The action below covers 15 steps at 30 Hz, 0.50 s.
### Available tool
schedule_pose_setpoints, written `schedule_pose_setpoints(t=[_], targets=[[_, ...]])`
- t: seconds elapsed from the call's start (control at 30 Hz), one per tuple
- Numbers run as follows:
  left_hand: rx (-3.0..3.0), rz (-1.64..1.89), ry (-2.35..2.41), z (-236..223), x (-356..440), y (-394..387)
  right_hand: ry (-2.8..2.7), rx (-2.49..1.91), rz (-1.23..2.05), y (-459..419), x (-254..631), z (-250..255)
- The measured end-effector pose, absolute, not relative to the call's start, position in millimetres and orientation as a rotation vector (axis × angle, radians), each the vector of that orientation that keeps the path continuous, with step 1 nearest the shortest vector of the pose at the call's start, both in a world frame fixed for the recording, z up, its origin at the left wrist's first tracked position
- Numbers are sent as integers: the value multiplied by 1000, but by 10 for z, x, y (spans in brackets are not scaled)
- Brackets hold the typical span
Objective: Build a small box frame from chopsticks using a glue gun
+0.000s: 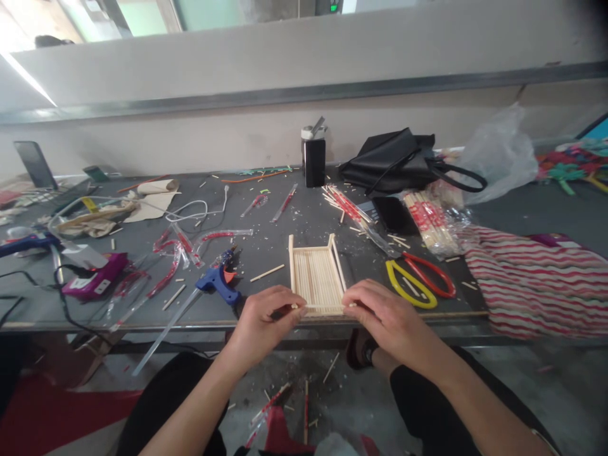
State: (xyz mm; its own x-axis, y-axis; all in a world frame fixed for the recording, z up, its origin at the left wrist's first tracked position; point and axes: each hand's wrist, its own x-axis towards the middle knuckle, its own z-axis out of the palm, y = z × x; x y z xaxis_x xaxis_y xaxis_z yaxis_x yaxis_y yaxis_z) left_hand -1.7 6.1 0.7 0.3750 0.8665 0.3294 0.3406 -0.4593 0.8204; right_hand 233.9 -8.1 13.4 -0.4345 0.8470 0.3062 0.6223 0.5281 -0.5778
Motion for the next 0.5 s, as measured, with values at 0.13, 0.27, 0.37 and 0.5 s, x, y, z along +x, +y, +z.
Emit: schedule_pose_setpoints(t=[0.13,0.27,0.37,0.5], targets=[[1972,1031,1042,16,-13,58,-2200,-1194,536,-79,2339,124],[1965,1028,1038,11,-9,56,-2199,-1197,532,-81,2339,122],[1970,1030,1044,3,-12,58,-2187,-1207,533,-85,2333,132],[1976,1023,1040,0,-20,61,-2174,-1205,536,-90,2334,131]])
